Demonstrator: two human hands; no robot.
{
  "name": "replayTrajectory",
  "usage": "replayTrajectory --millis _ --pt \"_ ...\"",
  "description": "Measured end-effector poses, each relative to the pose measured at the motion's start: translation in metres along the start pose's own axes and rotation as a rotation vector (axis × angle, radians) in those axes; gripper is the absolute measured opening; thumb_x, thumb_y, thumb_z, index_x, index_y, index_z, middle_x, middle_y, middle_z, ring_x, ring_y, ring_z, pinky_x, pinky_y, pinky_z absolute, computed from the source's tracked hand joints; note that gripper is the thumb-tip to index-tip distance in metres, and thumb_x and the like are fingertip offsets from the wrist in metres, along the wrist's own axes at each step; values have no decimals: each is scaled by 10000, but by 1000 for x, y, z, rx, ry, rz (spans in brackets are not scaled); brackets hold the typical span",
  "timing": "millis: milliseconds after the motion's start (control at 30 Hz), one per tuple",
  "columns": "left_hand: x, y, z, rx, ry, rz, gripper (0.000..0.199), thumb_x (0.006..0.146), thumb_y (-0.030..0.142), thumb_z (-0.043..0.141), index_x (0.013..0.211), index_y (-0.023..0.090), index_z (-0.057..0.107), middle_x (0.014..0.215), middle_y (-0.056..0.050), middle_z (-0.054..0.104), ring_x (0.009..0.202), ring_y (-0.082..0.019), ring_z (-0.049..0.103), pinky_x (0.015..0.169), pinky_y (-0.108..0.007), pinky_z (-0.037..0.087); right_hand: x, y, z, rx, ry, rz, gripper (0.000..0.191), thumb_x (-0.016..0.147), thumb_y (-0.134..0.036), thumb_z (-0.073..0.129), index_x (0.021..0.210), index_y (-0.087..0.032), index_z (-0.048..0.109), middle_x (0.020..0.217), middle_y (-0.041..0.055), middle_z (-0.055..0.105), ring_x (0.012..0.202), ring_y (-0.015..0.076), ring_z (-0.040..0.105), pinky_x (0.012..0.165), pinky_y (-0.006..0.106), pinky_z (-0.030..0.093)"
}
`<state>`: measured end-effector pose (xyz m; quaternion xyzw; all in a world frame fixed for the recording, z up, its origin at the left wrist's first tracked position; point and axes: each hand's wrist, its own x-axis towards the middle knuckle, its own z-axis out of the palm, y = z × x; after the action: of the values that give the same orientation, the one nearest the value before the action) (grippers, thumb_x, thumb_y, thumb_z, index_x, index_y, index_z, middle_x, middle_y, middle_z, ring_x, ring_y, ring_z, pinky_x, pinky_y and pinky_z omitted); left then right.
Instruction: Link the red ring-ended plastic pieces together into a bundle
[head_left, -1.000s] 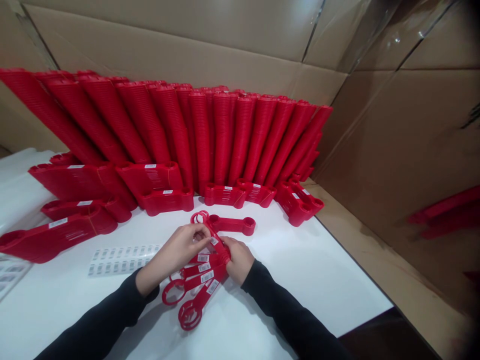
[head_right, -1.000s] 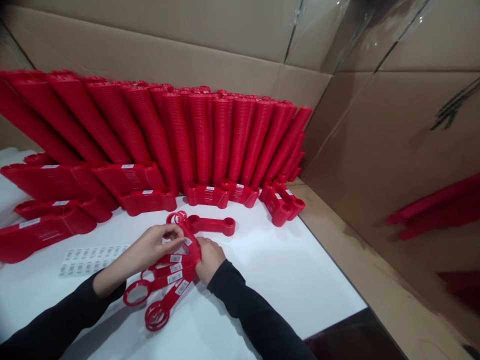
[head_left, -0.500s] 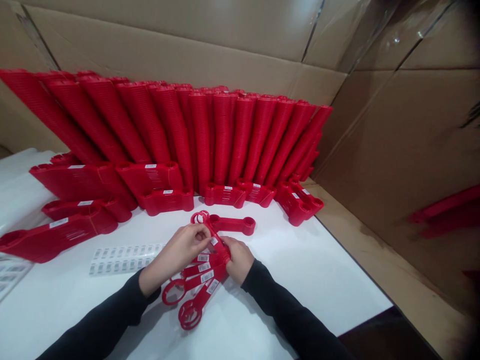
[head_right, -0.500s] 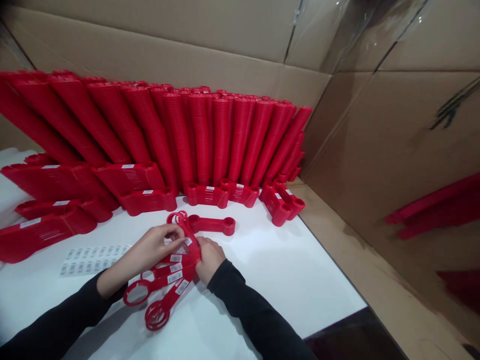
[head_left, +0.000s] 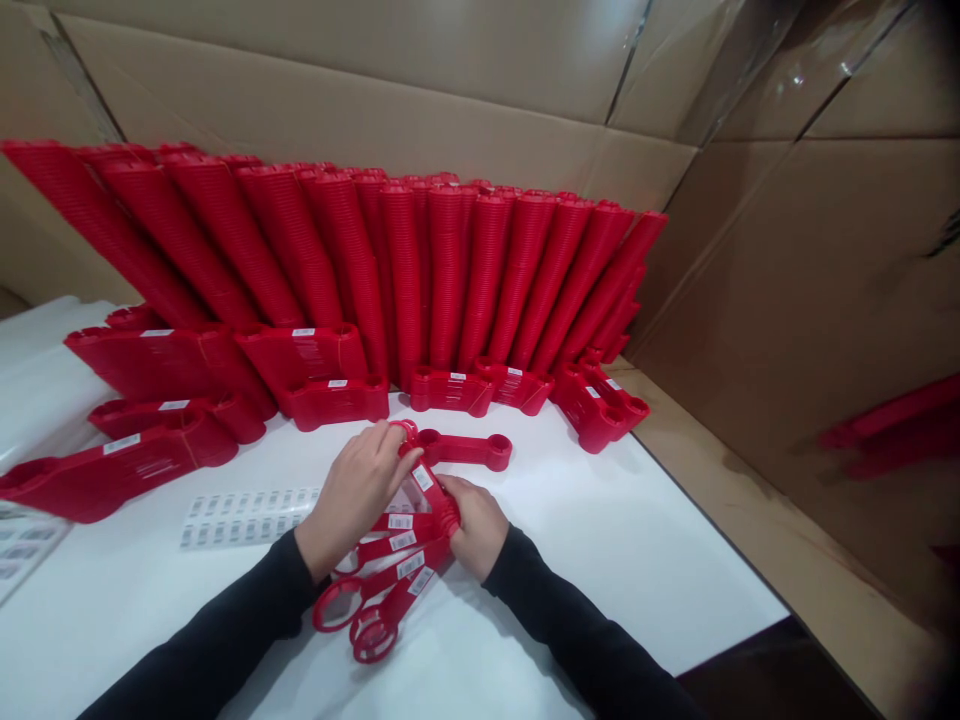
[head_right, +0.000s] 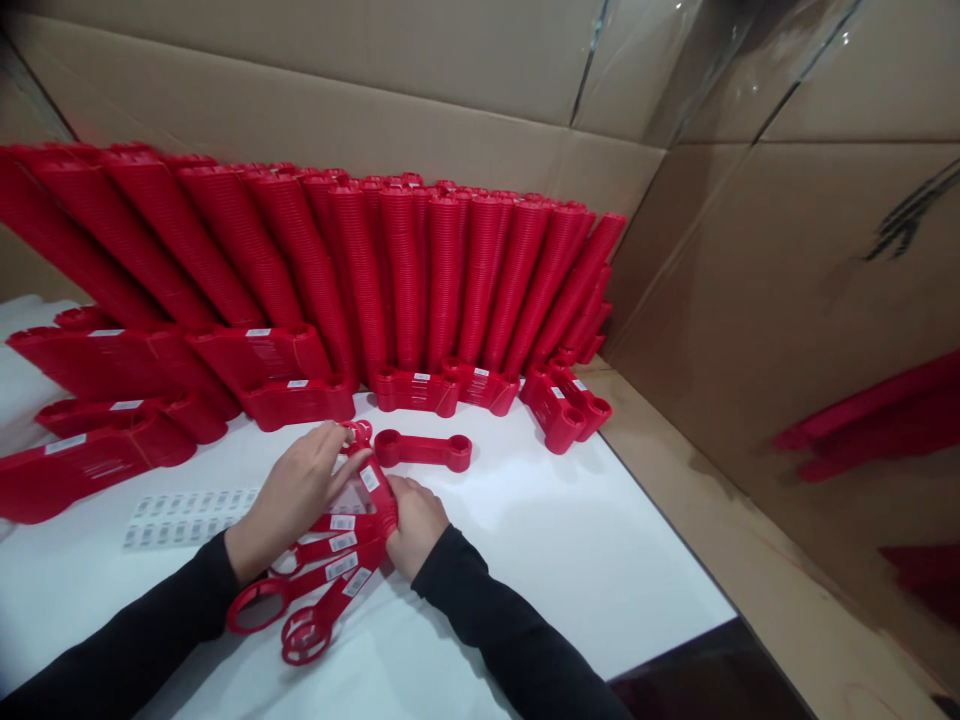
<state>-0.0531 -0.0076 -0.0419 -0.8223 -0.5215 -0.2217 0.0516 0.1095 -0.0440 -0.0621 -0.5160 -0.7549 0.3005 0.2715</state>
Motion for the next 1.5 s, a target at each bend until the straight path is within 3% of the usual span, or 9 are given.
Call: replayTrajectory --millis 100,200,333,567,733,933,1033,1200,1500 --pt "4 -8 -4 -234 62 -94 212 884 337 400 989 176 491 955 -54 480 746 -166 540 669 -296 451 1 0 -2 20 8 2 410 701 -86 485 1093 -164 576 1033 83 651 943 226 605 804 302 461" --pt "6 -10 -12 -439 104 -135 157 870 272 413 979 196 498 960 -31 486 737 -136 542 692 -278 459 3 2 -7 35 46 0 389 729 -111 481 1105 -150 575 1044 97 646 951 229 600 816 312 461" --pt "8 -8 -17 -564 120 -182 148 836 221 437 964 201 508 964 -22 507 778 -136 555 717 -274 461 4 4 -10 35 92 -1 391 746 -123 480 1128 -139 564 1063 111 637 965 232 593 830 324 462" --pt "9 -17 -9 -754 105 -290 175 802 247 471 972 205 466 952 -18 531 796 -143 577 718 -283 469 3 5 -9 15 96 -24 424 721 -106 489 1137 -142 559 1073 109 634 964 238 594 822 340 474" --pt "7 -14 -16 -583 36 -167 155 752 140 425 874 197 504 867 -8 537 794 -151 549 723 -275 430 6 10 -15 31 160 21 450 704 -92 495 1150 -110 557 1071 129 634 963 245 596 842 359 472" --pt "6 -9 -31 -323 -276 -8 154 769 188 395 669 195 512 698 1 550 661 -157 522 619 -260 384 7 11 -18 73 175 -2 451 701 -80 488 1141 -146 562 1076 103 634 976 228 590 859 355 464" --pt "5 -24 -27 -274 -372 -27 223 797 230 370 751 205 587 751 -25 618 692 -180 564 642 -274 399 5 8 -14 48 95 -25 440 707 -109 509 1142 -147 558 1075 110 633 966 236 592 837 356 469" --pt "1 -49 -11 -257 -465 -4 213 743 172 408 767 207 617 850 -62 641 766 -197 591 661 -273 412 2 2 -8 -13 -42 -40 395 738 -175 513 1130 -163 566 1030 99 649 910 233 610 780 330 480" --pt "-3 -50 -8 -229 -536 39 175 746 178 405 610 196 514 656 -22 572 599 -163 518 564 -254 352 3 5 -4 -41 -75 0 375 743 -177 493 1107 -161 583 1061 105 649 949 250 605 789 334 473"
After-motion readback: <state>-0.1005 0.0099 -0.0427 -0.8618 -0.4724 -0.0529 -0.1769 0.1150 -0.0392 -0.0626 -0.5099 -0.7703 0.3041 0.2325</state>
